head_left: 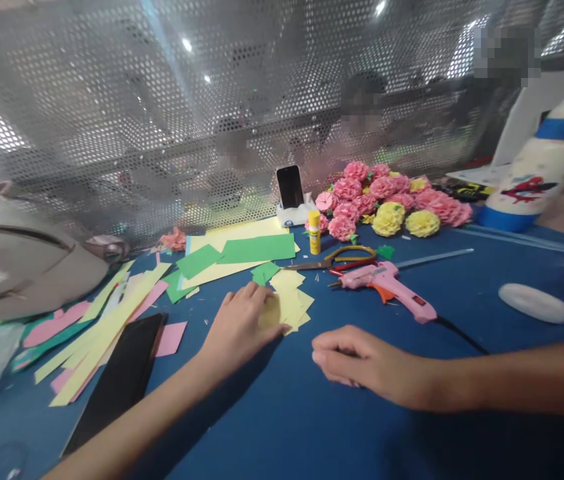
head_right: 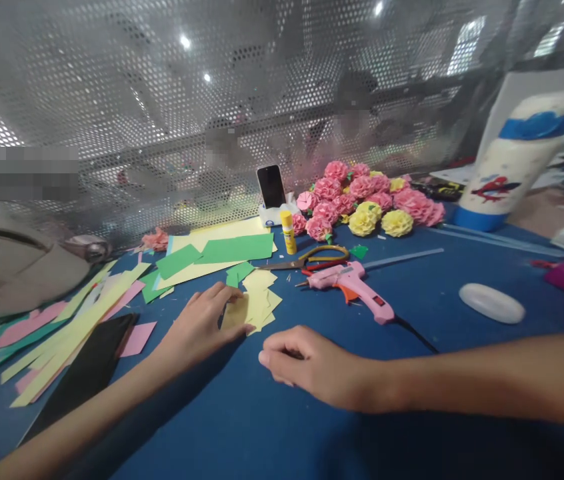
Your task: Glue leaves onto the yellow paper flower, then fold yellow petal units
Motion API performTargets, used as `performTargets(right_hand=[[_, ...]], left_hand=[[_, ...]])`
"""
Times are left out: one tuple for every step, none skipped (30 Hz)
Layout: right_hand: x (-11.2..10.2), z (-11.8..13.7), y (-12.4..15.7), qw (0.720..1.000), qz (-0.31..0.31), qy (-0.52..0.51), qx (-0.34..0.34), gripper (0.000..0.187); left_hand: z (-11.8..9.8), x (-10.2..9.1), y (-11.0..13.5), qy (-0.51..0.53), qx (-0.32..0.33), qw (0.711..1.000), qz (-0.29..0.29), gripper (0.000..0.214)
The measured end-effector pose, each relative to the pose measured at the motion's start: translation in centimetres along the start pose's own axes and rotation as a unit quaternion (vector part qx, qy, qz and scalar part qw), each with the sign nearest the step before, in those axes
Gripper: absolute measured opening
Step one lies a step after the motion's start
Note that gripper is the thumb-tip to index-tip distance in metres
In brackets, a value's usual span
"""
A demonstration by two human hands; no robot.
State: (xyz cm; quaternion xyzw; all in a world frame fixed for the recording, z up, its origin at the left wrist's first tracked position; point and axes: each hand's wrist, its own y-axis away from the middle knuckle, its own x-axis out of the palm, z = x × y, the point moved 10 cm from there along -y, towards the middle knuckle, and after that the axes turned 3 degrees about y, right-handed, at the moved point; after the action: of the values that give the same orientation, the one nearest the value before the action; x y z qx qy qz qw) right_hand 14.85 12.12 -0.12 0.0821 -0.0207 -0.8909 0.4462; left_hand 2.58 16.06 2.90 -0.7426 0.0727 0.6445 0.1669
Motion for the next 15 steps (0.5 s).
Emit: performTargets(right_hand=[[-0.2, -0.4, -0.3, 0.998, -0.012, -0.057, 0.011, 0.047], [-0.5, -0.7, -0.6, 0.994, -0.024, -0.108, 0.022, 0.048], [-0.9, -1.0, -0.8, 0.987, -0.038, -0.150, 0.032, 0.048], [-1.2, -1.2, -1.0, 0.982, -0.051, -0.179, 0.039, 0.048], [-1.6, -1.2, -1.1, 0.977, -0.063, -0.196, 0.044, 0.048], [-1.9, -1.2, -1.3, 0.974, -0.075, -0.207, 0.048, 0.047], [-2.2, -1.3, -1.4, 0.970, -0.086, -0.222, 0.054, 0.046], [-2.4, -1.4, -1.5, 0.965, -0.095, -0.238, 0.062, 0.045], [-2.5, -1.6, -1.6, 0.959, -0.103, -0.255, 0.072, 0.043], [-2.4, -1.8, -1.7, 0.952, -0.111, -0.271, 0.084, 0.040], [-2.4, -2.0, -1.8, 0.946, -0.117, -0.288, 0.097, 0.036], [-2.2, -2.2, -1.9, 0.939, -0.120, -0.304, 0.111, 0.031], [-1.9, -2.4, -1.9, 0.932, -0.118, -0.318, 0.127, 0.029], [-1.5, -2.6, -2.0, 0.926, -0.110, -0.331, 0.145, 0.028], [-1.0, -2.7, -2.0, 0.921, -0.098, -0.342, 0.161, 0.030]], left_hand=[[-0.4, -0.2, 0.1, -0.013, 0.008, 1.000, -0.008, 0.032], [-0.7, -0.5, 0.2, -0.027, 0.017, 0.999, -0.015, 0.030], [-1.1, -0.7, 0.3, -0.040, 0.026, 0.999, -0.021, 0.026], [-1.4, -0.8, 0.4, -0.053, 0.036, 0.998, -0.026, 0.021], [-1.7, -1.0, 0.5, -0.063, 0.047, 0.996, -0.031, 0.015], [-2.0, -1.1, 0.5, -0.072, 0.059, 0.995, -0.036, 0.011], [-2.3, -1.3, 0.5, -0.079, 0.070, 0.994, -0.042, 0.009], [-2.5, -1.5, 0.6, -0.083, 0.082, 0.992, -0.048, 0.012], [-2.6, -1.6, 0.6, -0.085, 0.093, 0.990, -0.056, 0.015], [-2.7, -1.8, 0.6, -0.084, 0.104, 0.989, -0.066, 0.019], [-2.8, -2.0, 0.7, -0.081, 0.115, 0.987, -0.077, 0.022], [-2.8, -2.2, 0.7, -0.076, 0.125, 0.985, -0.090, 0.024], [-2.8, -2.4, 0.8, -0.067, 0.135, 0.983, -0.105, 0.025], [-2.7, -2.7, 0.9, -0.055, 0.145, 0.980, -0.122, 0.025], [-2.7, -3.1, 1.1, -0.042, 0.156, 0.977, -0.140, 0.024]])
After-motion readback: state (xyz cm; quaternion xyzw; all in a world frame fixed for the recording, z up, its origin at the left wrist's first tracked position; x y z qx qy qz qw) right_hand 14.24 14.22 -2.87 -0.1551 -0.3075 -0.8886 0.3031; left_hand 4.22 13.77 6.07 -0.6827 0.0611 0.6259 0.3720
